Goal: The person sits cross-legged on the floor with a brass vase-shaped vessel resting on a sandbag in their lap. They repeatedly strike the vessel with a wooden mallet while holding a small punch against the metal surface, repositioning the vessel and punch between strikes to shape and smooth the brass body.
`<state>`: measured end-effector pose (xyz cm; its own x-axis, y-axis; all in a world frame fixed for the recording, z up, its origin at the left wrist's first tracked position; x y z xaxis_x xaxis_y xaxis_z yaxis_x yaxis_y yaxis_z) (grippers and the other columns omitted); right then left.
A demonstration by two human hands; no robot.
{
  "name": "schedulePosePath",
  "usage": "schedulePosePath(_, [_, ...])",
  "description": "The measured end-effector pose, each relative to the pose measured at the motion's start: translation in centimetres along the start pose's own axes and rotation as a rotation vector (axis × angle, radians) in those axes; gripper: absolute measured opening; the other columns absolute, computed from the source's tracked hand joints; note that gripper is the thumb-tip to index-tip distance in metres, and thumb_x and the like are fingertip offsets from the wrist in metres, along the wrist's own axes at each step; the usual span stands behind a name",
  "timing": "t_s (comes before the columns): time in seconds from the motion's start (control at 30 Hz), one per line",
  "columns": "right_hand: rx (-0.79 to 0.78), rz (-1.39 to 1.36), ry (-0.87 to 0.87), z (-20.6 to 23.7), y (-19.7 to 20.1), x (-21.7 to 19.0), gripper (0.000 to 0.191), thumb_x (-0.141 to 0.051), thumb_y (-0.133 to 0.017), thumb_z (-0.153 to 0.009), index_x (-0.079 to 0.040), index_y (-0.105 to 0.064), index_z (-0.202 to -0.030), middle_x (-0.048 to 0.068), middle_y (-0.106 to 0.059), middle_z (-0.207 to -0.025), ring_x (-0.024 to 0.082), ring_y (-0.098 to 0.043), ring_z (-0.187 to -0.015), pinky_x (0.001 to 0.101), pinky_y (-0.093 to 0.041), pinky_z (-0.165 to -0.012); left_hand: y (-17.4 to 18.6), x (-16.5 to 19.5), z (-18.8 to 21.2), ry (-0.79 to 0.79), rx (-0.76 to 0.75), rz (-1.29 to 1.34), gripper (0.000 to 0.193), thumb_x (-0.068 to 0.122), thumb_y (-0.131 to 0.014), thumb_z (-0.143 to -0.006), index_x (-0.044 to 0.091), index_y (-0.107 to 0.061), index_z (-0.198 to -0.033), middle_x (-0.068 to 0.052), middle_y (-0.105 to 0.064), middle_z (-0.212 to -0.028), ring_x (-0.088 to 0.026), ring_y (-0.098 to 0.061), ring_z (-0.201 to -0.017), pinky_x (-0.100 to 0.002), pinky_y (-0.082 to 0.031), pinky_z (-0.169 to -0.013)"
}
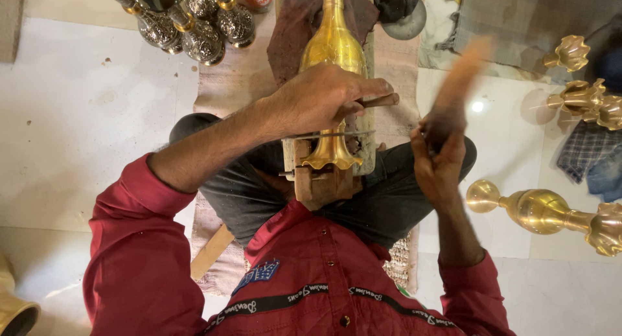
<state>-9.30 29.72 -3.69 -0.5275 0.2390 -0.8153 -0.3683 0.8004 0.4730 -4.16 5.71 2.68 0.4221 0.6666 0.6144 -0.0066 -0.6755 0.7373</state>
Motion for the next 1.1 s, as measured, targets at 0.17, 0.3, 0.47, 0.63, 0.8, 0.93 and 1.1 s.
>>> schedulePosePath(0.17, [0.055, -0.061, 0.131, -1.0, 0.9, -2.6, 0.064, 0.008, -0.065, -0.106, -0.011, -0.032, -0.157, 0.013, -0.058, -0.119, 0.022, -0.058, -0.104, 0.0309, -0.051, -0.09, 0.3, 0.5, 0.4, -0.04, 0.074, 0.005, 0.052, 0.015, -0.078, -0.087, 0.008, -0.063, -0.136, -0.011, -0.073, -0.126, -0.025, -0.077, -0.095, -0.04, -0.063, -0.084])
schedulePosePath(0.3, [-0.093, 0.383, 0.13, -1.5, 0.5, -3.4, 0.045, 0.007, -0.066, -0.102, -0.019, -0.047, -0.134, 0.017, -0.059, -0.11, 0.029, -0.066, -0.097, 0.0378, -0.056, -0.086, -0.1, -0.3, 0.6, 0.08, -0.003, -0.01, 0.051, 0.017, -0.078, -0.09, 0.013, -0.064, -0.139, -0.011, -0.075, -0.119, -0.023, -0.077, -0.094, -0.039, -0.063, -0.086])
schedulePosePath(0.47, [-0.118, 0.447, 0.098, -1.2, 0.0, -3.6, 0.084, 0.006, -0.065, -0.097, -0.013, -0.025, -0.168, 0.026, -0.058, -0.13, 0.039, -0.064, -0.113, 0.0437, -0.055, -0.092, 0.0, -0.6, 0.7, 0.022, 0.025, 0.076, 0.046, 0.007, -0.075, -0.091, 0.011, -0.066, -0.136, -0.01, -0.072, -0.127, -0.02, -0.077, -0.103, -0.035, -0.063, -0.091])
schedulePosePath(0.63, [-0.211, 0.563, 0.008, -1.1, -1.3, -3.3, 0.086, 0.004, -0.068, -0.093, -0.02, -0.03, -0.166, 0.02, -0.062, -0.111, 0.035, -0.066, -0.095, 0.044, -0.054, -0.082, 0.9, -0.5, 0.9, -0.086, 0.048, 0.044, 0.05, 0.006, -0.079, -0.084, 0.006, -0.067, -0.133, -0.01, -0.073, -0.125, -0.024, -0.075, -0.105, -0.037, -0.062, -0.09])
schedulePosePath(0.8, [-0.274, 0.73, 0.011, -1.0, -0.7, -2.2, 0.09, 0.005, -0.069, -0.088, -0.024, -0.032, -0.165, 0.016, -0.061, -0.097, 0.032, -0.063, -0.084, 0.0438, -0.053, -0.075, 0.9, -0.6, 0.8, -0.002, -0.069, 0.128, 0.047, 0.002, -0.073, -0.09, 0.009, -0.065, -0.136, -0.009, -0.074, -0.124, -0.02, -0.077, -0.103, -0.035, -0.064, -0.088])
schedulePosePath(0.93, [-0.09, 0.366, 0.014, -1.0, 0.1, -1.7, 0.077, 0.003, -0.066, -0.098, -0.013, -0.029, -0.163, 0.016, -0.06, -0.106, 0.027, -0.062, -0.086, 0.0374, -0.053, -0.074, 0.9, -0.3, 0.6, -0.051, -0.056, 0.141, 0.047, 0.002, -0.072, -0.089, 0.008, -0.065, -0.135, -0.01, -0.072, -0.125, -0.021, -0.077, -0.095, -0.037, -0.063, -0.084])
schedulePosePath(1.1, [-0.117, 0.687, 0.342, -1.1, 0.1, -4.0, 0.079, 0.008, -0.069, -0.091, -0.008, -0.038, -0.161, 0.018, -0.059, -0.113, 0.034, -0.061, -0.1, 0.0472, -0.053, -0.085, -0.1, -1.3, 1.0, -0.039, -0.092, -0.005, 0.037, 0.014, -0.076, -0.094, 0.01, -0.069, -0.13, -0.01, -0.077, -0.112, -0.021, -0.077, -0.096, -0.037, -0.063, -0.087])
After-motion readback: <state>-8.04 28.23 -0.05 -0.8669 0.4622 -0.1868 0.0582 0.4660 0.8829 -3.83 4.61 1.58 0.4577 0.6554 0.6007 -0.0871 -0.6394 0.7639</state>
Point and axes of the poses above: each hand's wrist, its own z-axis away from the middle knuckle, its own y-axis out of the back of the hand, x = y × z, the point moved 6 cm from there along -z, towards the middle knuckle
